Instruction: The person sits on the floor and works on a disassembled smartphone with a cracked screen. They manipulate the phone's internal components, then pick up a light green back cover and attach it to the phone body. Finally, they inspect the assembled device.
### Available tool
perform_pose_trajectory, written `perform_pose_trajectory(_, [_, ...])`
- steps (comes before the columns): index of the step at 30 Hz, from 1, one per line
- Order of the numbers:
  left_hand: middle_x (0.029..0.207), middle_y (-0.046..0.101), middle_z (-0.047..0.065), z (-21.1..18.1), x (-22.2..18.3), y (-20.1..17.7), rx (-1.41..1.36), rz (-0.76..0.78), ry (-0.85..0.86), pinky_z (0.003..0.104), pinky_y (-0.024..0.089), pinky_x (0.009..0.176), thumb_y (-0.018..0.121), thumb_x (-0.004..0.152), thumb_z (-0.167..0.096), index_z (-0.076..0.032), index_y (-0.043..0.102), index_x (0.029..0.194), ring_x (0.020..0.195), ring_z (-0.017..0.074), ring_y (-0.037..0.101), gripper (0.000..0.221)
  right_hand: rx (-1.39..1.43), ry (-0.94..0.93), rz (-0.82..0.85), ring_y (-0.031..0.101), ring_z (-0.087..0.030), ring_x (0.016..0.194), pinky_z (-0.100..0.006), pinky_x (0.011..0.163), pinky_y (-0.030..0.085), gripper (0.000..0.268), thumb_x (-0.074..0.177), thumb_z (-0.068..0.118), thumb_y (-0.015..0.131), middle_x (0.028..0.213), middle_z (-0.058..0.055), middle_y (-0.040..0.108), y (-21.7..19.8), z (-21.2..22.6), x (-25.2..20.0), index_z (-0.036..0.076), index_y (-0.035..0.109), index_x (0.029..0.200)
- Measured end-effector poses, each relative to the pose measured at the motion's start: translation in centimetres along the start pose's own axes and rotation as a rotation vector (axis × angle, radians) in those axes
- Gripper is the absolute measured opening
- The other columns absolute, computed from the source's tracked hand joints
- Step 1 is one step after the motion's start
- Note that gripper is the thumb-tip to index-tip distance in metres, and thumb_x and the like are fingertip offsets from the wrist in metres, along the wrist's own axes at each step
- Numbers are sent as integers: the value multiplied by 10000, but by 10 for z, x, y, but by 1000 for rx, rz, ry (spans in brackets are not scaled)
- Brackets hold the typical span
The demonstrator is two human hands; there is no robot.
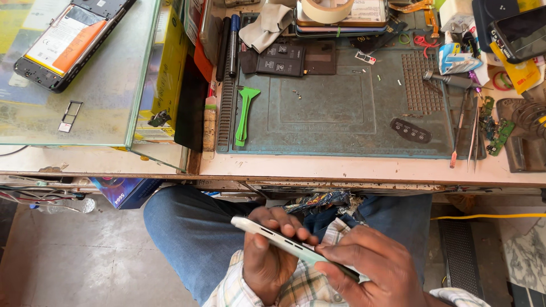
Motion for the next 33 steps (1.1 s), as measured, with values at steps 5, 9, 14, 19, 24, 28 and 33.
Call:
perform_pose_trajectory(5, [958,668,73,2,11,4,36,-107,39,471,608,926,873,881,-214,-84,576,1127,968,261,707,407,-120,-99,-85,688,-111,656,-267,549,535,200,834,221,838,772,-35,683,2,8,0,53,766,914])
perform_pose_trajectory(9, [931,654,46,3,16,11,36,-111,43,416,602,893,916,832,-207,-114,540,1078,934,231,699,458,-138,-54,-42,666,-96,613,-262,502,515,195,812,223,847,737,-33,669,8,5,-3,58,773,887])
perform_pose_trajectory(14, [910,645,39,-7,19,12,112,-113,84,367,584,846,931,825,-175,-117,534,1046,890,208,684,459,-71,-10,15,675,-128,650,-293,537,538,247,815,225,851,766,-48,688,10,1,2,38,770,955])
perform_pose_trajectory(19, [908,641,37,-13,21,15,97,-95,119,351,582,820,924,831,-161,-111,540,1050,870,195,680,446,2,-37,75,763,-210,857,-342,702,594,384,793,255,856,950,-101,760,3,-2,4,24,754,1083])
perform_pose_trajectory(24, [922,643,38,-20,23,17,94,-69,144,349,584,829,914,848,-159,-111,544,1055,887,196,680,427,47,6,121,814,-263,956,-367,818,643,400,838,229,827,1041,-146,798,5,-9,-6,9,757,1164])
perform_pose_trajectory(28, [932,638,50,-19,24,18,105,-89,155,354,584,837,896,873,-154,-107,540,1054,902,197,674,401,-16,33,94,826,-223,859,-332,727,649,340,869,198,798,979,-121,803,3,-14,-9,29,758,1161])
perform_pose_trajectory(33, [960,641,67,-18,23,13,151,-324,142,365,585,888,847,899,-116,-104,529,1082,933,178,656,368,96,245,96,762,-180,733,-302,558,629,324,840,177,789,893,-125,811,9,-36,-11,-3,776,1109])
Point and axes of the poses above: each hand's wrist, its own x-axis towards the middle knuckle, its own y-axis out of the palm, z = x × y, the point moved 5 cm from there along x, towards the middle knuckle
